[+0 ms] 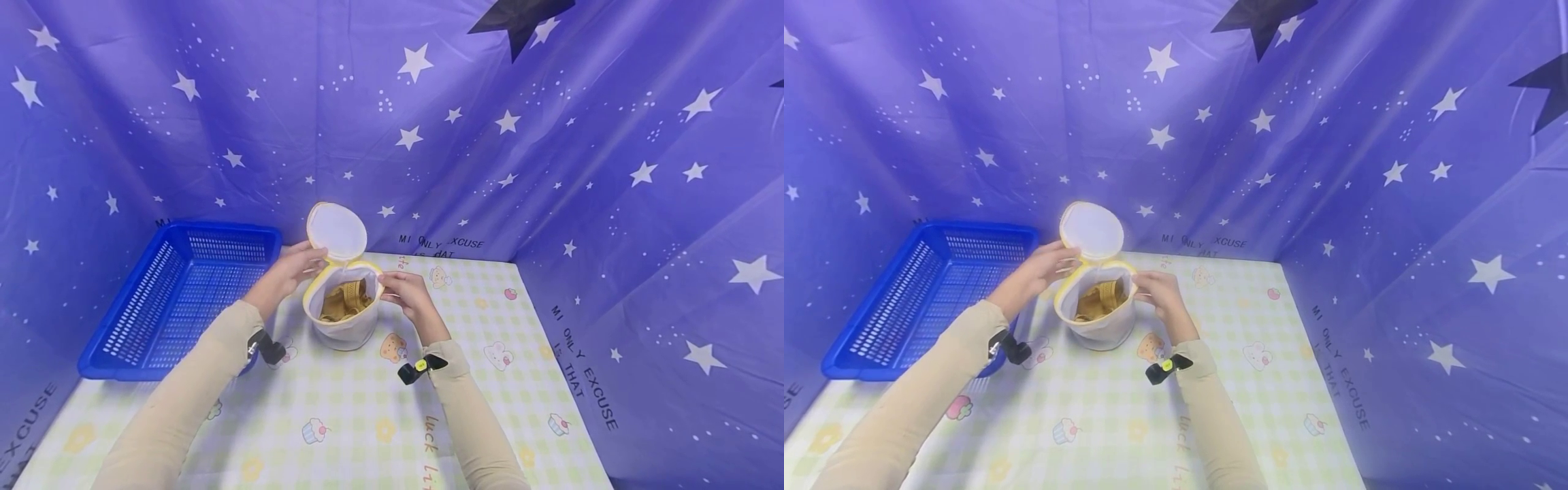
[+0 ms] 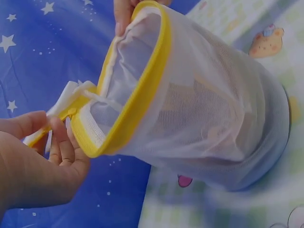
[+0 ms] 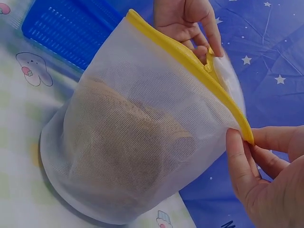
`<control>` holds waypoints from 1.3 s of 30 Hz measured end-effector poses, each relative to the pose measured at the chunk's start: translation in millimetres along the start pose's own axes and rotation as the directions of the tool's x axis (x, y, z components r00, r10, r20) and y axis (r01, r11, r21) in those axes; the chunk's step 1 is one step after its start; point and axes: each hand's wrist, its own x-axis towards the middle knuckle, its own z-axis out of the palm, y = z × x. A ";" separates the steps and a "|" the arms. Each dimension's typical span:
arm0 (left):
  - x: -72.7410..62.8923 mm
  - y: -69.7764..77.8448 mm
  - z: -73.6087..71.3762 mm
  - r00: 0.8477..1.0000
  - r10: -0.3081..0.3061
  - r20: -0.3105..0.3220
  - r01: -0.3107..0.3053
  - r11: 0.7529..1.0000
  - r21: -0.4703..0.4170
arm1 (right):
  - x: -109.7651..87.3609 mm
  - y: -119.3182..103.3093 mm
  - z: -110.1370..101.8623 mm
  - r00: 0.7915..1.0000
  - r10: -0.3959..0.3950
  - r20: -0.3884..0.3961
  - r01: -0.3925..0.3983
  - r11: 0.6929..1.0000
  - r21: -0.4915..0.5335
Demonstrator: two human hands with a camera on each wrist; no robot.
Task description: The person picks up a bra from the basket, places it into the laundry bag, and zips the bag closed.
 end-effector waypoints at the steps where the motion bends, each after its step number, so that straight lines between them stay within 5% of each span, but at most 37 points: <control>1: 0.8 -0.3 0.0 1.000 0.017 -0.010 -0.017 1.000 0.023 | 0.1 0.1 0.0 1.000 -0.001 0.000 0.001 1.000 0.003; 14: -3.7 -1.7 -2.8 0.983 0.186 -0.002 -0.181 0.960 0.215 | 1.2 -2.2 -1.3 1.000 0.016 -0.014 -0.016 1.000 -0.011; 28: -11.6 -3.9 -14.0 0.940 0.322 0.110 -0.337 0.841 0.423 | 3.4 -3.6 -4.1 1.000 0.001 0.003 -0.001 1.000 0.000; 39: -11.7 -5.6 -17.9 0.919 0.371 0.132 -0.387 0.790 0.476 | 4.8 -2.8 -2.8 1.000 -0.002 -0.013 0.002 1.000 0.004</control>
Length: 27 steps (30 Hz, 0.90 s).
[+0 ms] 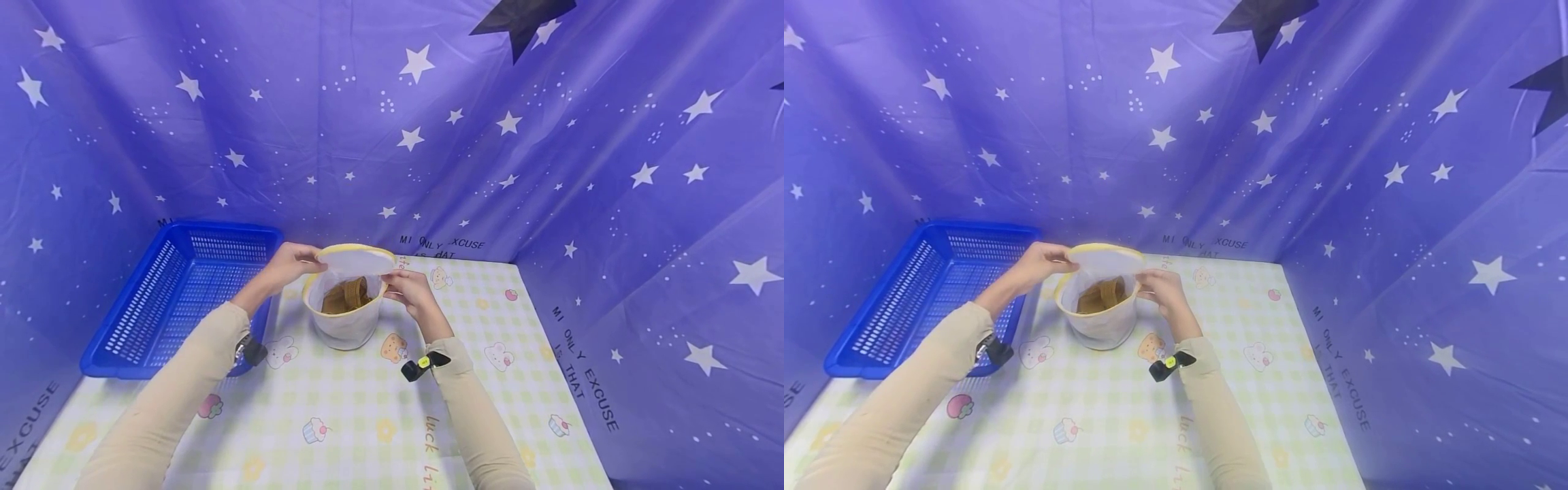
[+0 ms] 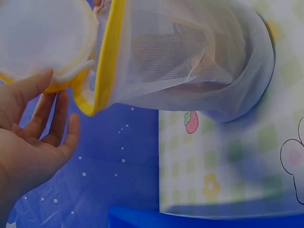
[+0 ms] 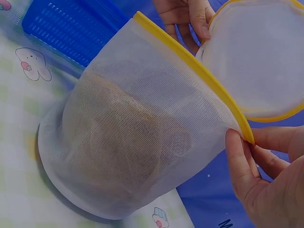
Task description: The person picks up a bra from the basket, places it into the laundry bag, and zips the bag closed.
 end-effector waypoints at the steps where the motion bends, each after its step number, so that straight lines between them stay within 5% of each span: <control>1: -0.2 -0.1 0.3 1.000 0.004 -0.007 -0.004 1.000 0.011 | 0.4 0.2 0.1 1.000 0.000 -0.001 0.000 1.000 0.000; 11: -0.6 -6.0 3.5 0.981 0.148 -0.123 -0.147 0.989 0.018 | 0.3 1.5 0.1 1.000 0.008 0.008 -0.008 1.000 0.006; 27: 1.4 -5.5 20.1 0.920 0.182 -0.347 -0.178 0.983 0.044 | -0.8 2.4 3.3 1.000 0.007 0.006 -0.007 1.000 -0.007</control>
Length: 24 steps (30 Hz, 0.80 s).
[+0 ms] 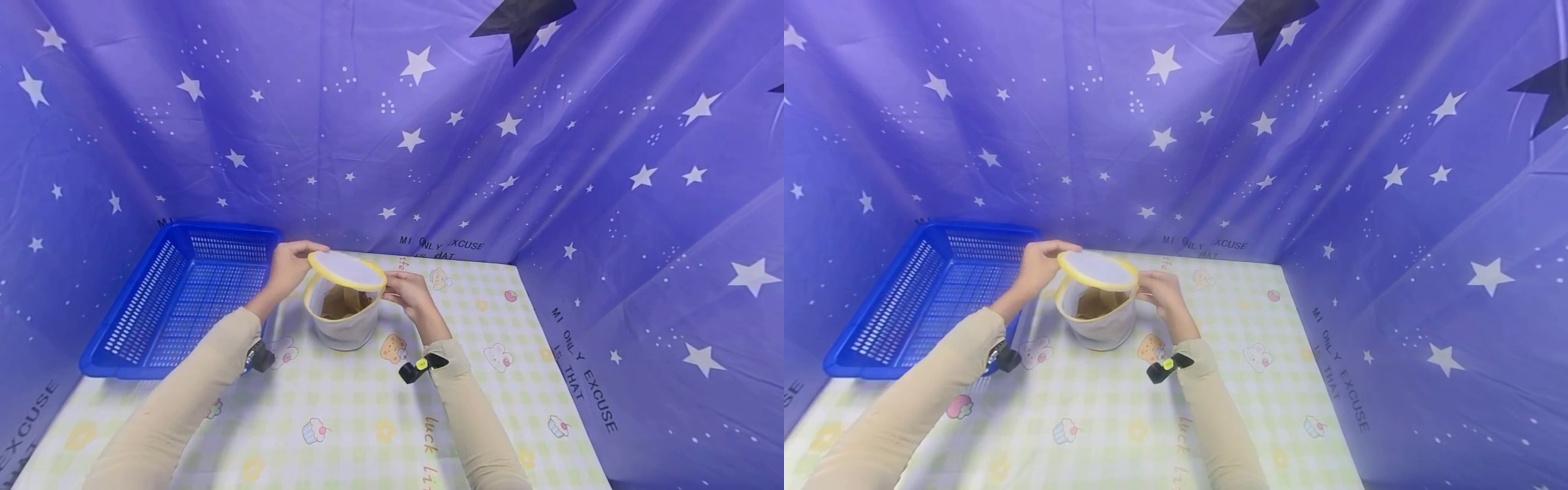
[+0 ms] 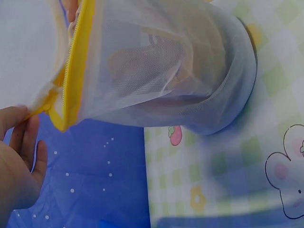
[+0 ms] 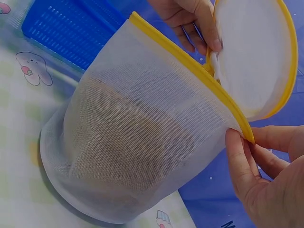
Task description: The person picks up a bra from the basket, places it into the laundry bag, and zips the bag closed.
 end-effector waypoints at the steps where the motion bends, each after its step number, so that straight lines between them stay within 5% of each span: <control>1: -0.1 -0.6 1.6 1.000 -0.001 -0.010 0.001 1.000 -0.004 | 0.1 0.5 0.1 1.000 -0.002 0.002 0.002 1.000 0.002; 8: -1.0 -2.2 7.5 0.999 0.048 -0.008 -0.048 0.999 0.020 | 0.2 1.7 -0.6 1.000 -0.009 0.007 0.009 1.000 0.016; 17: -2.6 -1.7 -2.1 0.993 -0.018 0.119 0.003 0.992 0.126 | 0.7 1.6 -1.0 1.000 0.003 -0.014 -0.003 1.000 0.013; 21: -2.2 -0.8 -7.4 0.976 -0.144 0.163 0.118 0.980 0.160 | 1.7 2.5 -0.6 1.000 0.003 -0.009 -0.003 1.000 0.025; 24: -2.0 1.6 -11.4 0.931 -0.301 0.208 0.284 0.953 0.105 | 1.3 2.8 -0.2 1.000 -0.004 -0.004 0.004 0.999 0.036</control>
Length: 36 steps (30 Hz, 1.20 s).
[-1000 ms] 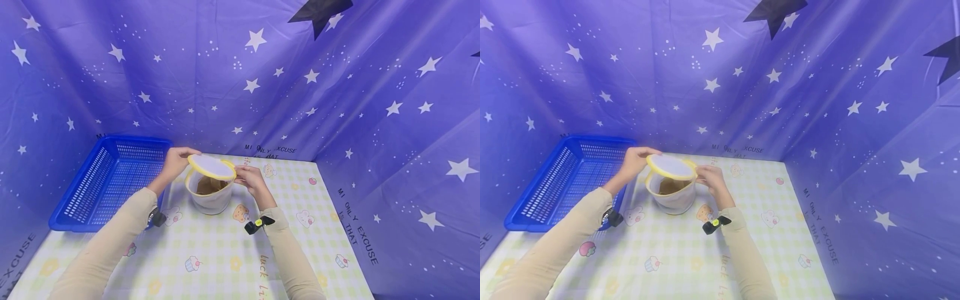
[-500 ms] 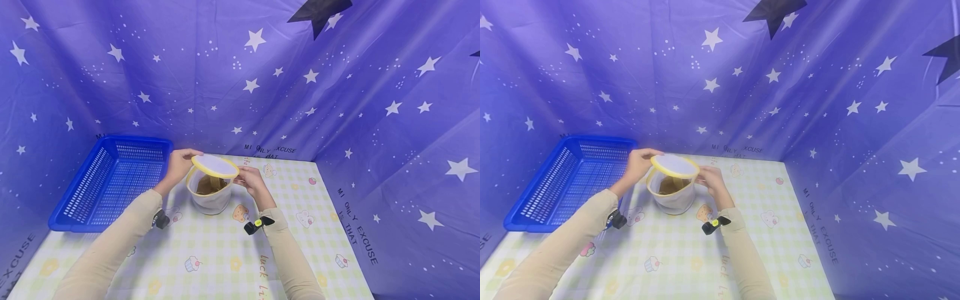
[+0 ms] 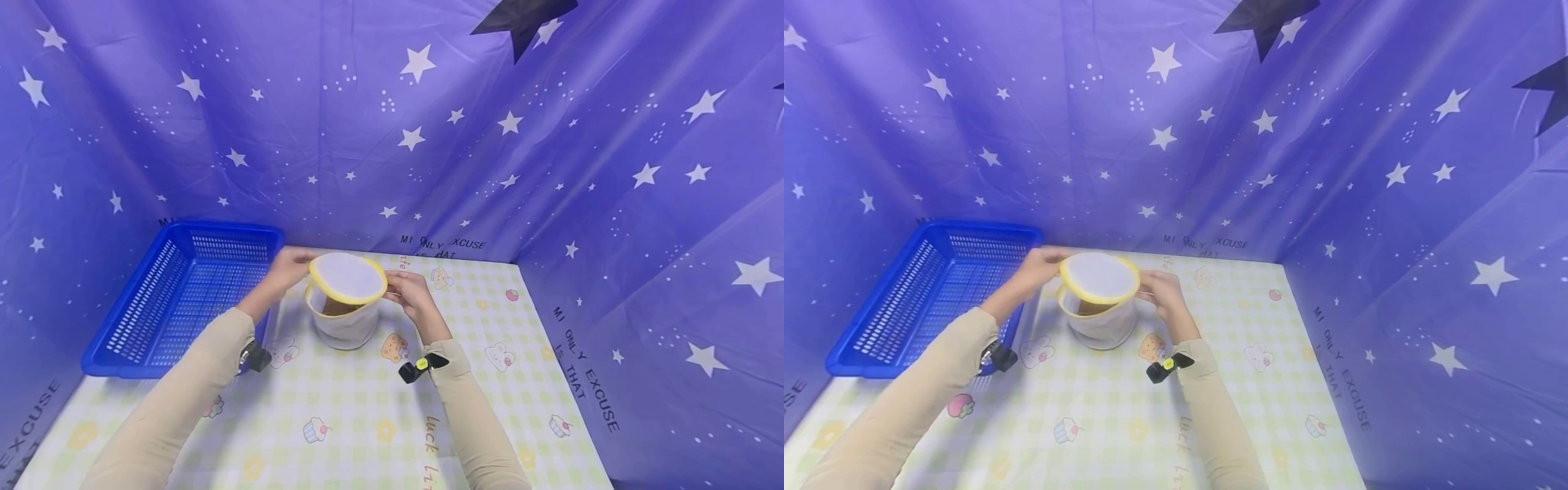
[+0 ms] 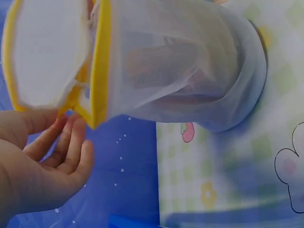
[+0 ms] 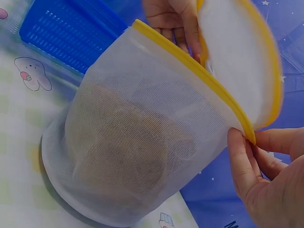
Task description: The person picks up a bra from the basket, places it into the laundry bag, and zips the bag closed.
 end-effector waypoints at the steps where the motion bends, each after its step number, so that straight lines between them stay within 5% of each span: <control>1: -0.5 1.0 -1.4 0.998 -0.050 0.022 0.051 0.998 -0.028 | -0.2 0.0 -0.1 1.000 -0.003 0.001 0.003 1.000 0.002; 6: -1.2 3.4 -8.0 0.972 -0.197 0.131 0.210 0.973 -0.092 | -2.4 -0.5 -0.3 1.000 -0.008 -0.002 0.008 1.000 0.005; 22: -6.9 1.4 -11.6 0.972 -0.178 0.152 0.179 0.984 0.007 | -1.0 0.2 -0.7 1.000 -0.004 0.012 0.004 1.000 0.009; 30: -6.7 3.0 -5.1 0.976 -0.202 0.077 0.204 0.979 -0.017 | -3.0 -1.6 -1.6 0.999 -0.021 0.035 0.023 0.999 -0.045; 36: -8.8 5.6 0.4 0.978 -0.206 0.035 0.208 0.977 -0.054 | -4.1 -5.7 -0.7 0.996 -0.078 0.039 0.083 0.979 -0.186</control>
